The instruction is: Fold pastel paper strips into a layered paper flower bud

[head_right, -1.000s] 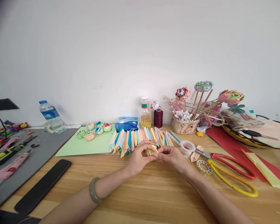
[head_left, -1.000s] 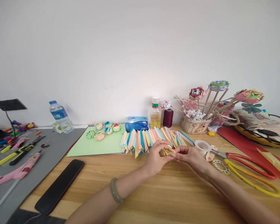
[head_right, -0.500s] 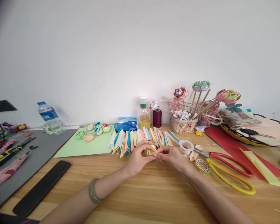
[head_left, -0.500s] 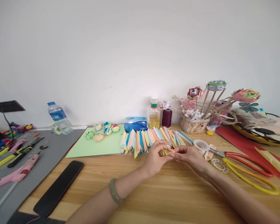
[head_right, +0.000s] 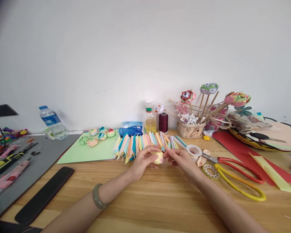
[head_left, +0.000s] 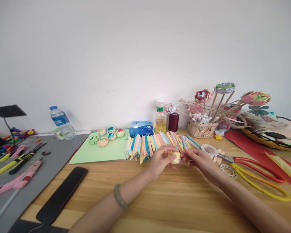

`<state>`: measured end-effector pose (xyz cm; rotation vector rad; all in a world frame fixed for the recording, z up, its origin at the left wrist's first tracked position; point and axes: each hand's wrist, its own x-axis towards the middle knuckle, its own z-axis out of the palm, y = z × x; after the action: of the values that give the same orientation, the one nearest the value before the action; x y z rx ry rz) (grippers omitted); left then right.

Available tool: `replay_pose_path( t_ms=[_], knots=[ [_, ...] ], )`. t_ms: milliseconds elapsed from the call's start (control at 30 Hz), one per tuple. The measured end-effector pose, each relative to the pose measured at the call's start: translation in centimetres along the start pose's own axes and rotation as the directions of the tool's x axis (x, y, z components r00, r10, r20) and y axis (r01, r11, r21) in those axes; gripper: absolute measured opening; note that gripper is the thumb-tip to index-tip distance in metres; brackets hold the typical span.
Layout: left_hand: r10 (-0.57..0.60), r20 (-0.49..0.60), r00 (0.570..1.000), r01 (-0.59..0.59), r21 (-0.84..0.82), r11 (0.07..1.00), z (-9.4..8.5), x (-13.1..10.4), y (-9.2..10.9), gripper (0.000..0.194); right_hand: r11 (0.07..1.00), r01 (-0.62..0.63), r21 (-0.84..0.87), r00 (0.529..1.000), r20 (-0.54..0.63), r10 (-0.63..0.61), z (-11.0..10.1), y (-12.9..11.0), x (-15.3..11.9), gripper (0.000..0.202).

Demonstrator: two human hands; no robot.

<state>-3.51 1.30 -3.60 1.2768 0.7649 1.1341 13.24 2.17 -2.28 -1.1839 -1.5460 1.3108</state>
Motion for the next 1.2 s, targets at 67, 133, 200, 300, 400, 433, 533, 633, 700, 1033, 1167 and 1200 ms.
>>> replay_pose_path(
  t_ms=[67,133,200,300,400,433,533,633,700,1033,1167,1200],
  knots=[
    [-0.121,0.038,0.992,0.125,-0.144,0.982,-0.1,0.0,0.2,0.031,0.997,0.067,-0.027,0.995,-0.070,-0.068,-0.2,-0.7,-0.3,0.034],
    [-0.197,0.079,0.977,0.210,-0.226,0.951,0.0,0.0,0.2,0.039,0.977,0.195,-0.084,0.977,-0.076,-0.201,-0.2,-1.2,-0.5,0.027],
    [-0.248,0.102,0.963,0.267,-0.270,0.925,0.0,0.1,0.0,0.044,0.932,0.326,-0.161,0.944,-0.006,-0.331,-0.2,-1.2,-0.7,0.022],
    [-0.286,0.101,0.953,0.303,-0.288,0.908,0.2,0.1,-0.3,0.046,0.872,0.414,-0.262,0.910,0.091,-0.405,0.0,-0.9,-0.7,0.019],
    [-0.288,0.099,0.953,0.304,-0.301,0.904,0.3,0.1,-0.5,0.047,0.860,0.420,-0.291,0.907,0.104,-0.408,0.3,-0.7,-0.8,0.020],
    [-0.285,0.098,0.953,0.301,-0.309,0.902,0.3,0.1,-0.6,0.047,0.865,0.411,-0.287,0.911,0.100,-0.399,0.4,-0.7,-0.8,0.021],
    [-0.281,0.082,0.956,0.292,-0.313,0.904,0.3,0.1,-0.7,0.047,0.914,0.326,-0.240,0.945,0.097,-0.312,0.7,-0.8,-0.8,0.023],
    [-0.321,0.054,0.945,0.324,-0.274,0.906,0.3,0.1,-0.6,0.045,0.964,0.207,-0.165,0.972,0.146,-0.184,0.9,-1.1,-0.9,0.024],
    [-0.362,0.048,0.931,0.363,-0.247,0.899,0.3,0.1,-0.6,0.045,0.958,0.215,-0.191,0.969,0.163,-0.185,0.9,-1.3,-1.1,0.023],
    [-0.389,0.034,0.920,0.390,-0.158,0.907,0.5,0.0,-1.0,0.055,0.999,0.042,-0.027,0.972,0.232,-0.034,1.0,-1.2,-0.9,0.028],
    [-0.387,0.110,0.915,0.402,-0.216,0.890,0.6,0.1,-0.9,0.058,0.982,-0.099,0.163,0.970,0.234,0.059,1.1,-1.0,-0.9,0.031],
    [-0.393,0.126,0.911,0.412,-0.228,0.882,0.6,0.1,-0.7,0.056,0.977,-0.114,0.183,0.968,0.241,0.068,1.2,-0.9,-0.9,0.031]
  ],
)
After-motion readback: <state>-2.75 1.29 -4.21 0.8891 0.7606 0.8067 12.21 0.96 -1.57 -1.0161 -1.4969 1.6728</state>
